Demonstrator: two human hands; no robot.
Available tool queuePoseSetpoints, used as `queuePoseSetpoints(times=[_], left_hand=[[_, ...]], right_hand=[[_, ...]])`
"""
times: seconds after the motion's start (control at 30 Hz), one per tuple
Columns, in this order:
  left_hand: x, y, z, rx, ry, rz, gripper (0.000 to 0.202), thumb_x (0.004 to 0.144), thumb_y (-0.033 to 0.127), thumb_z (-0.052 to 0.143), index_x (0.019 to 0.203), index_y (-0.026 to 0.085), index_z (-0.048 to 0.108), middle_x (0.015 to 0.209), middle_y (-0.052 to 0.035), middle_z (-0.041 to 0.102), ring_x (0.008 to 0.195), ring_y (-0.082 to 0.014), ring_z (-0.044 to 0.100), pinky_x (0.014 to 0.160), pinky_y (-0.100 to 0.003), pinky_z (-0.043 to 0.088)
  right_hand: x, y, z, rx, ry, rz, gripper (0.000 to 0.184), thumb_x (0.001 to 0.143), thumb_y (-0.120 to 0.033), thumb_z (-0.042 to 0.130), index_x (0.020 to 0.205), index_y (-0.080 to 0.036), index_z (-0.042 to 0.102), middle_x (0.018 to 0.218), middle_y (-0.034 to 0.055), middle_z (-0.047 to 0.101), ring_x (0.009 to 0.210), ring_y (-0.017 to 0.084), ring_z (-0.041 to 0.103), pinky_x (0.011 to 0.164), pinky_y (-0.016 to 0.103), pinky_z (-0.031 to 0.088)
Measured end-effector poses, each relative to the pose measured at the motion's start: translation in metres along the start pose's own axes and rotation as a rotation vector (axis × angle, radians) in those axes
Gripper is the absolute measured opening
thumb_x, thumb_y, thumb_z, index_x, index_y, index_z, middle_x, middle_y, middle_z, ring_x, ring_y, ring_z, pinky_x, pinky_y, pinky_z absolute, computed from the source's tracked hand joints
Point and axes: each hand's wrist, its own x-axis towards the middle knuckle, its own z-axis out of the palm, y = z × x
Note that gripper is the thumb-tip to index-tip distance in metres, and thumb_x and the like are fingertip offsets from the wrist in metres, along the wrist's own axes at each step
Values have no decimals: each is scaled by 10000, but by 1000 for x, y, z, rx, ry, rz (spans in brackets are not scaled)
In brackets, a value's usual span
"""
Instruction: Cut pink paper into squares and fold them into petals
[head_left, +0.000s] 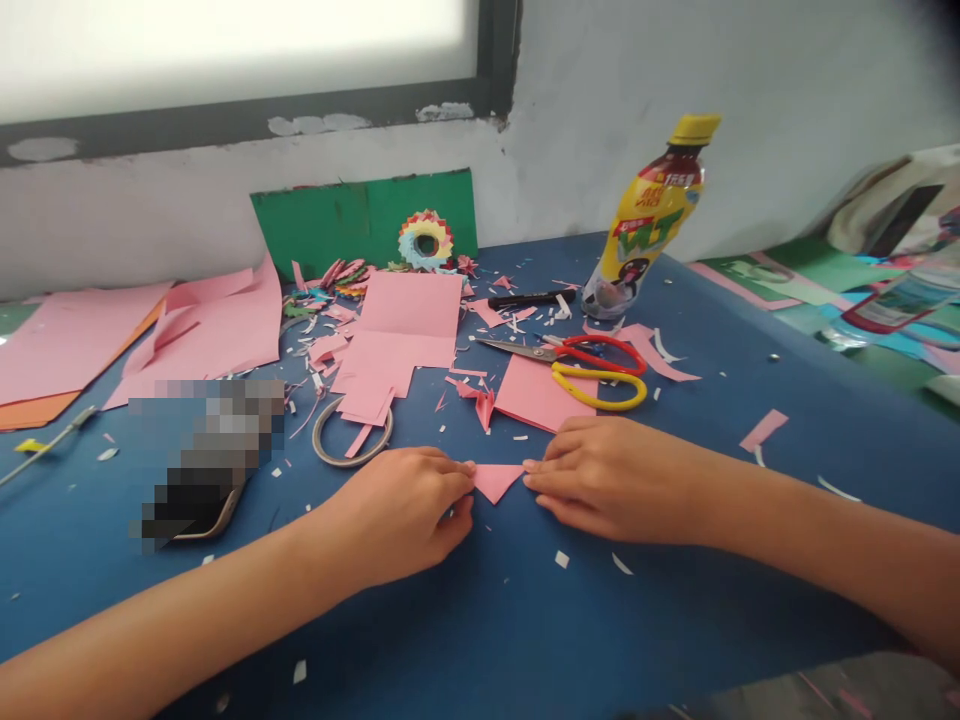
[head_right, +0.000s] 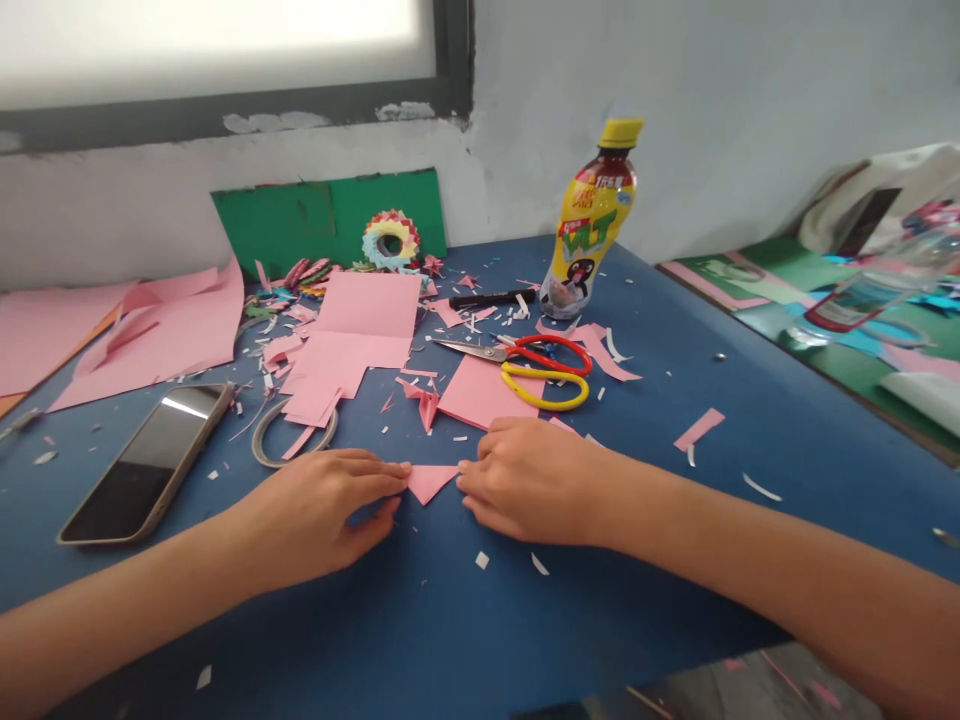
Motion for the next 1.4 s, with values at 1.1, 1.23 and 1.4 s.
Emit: queuePoseSetpoints(times=[1.1, 1.23, 1.4], left_hand=[[24, -11, 7, -427, 30, -283, 137, 770, 248, 571, 765, 169, 683, 639, 11, 601, 539, -90, 501, 492, -181, 402], [22, -16, 8, -408, 51, -156, 123, 781, 190, 557, 793, 168, 678, 707, -4, 605, 581, -89, 536, 521, -172, 432], [21, -23, 9, -337, 57, 30, 163, 820, 159, 508, 872, 167, 662, 847, -38, 631, 713, -111, 600, 607, -175, 467]], right_hand=[[21, 3, 23, 331, 214, 265, 128, 830, -210, 555, 791, -141, 656, 765, 45, 636, 733, 144, 578, 670, 249, 441], [9, 0, 27, 141, 255, 128, 194, 879, -173, 461, 856, -140, 651, 837, 74, 645, 767, 152, 602, 686, 266, 480], [1, 5, 28, -24, 255, -59, 262, 911, -139, 373, 989, -125, 622, 884, 88, 664, 831, 165, 607, 733, 291, 498]])
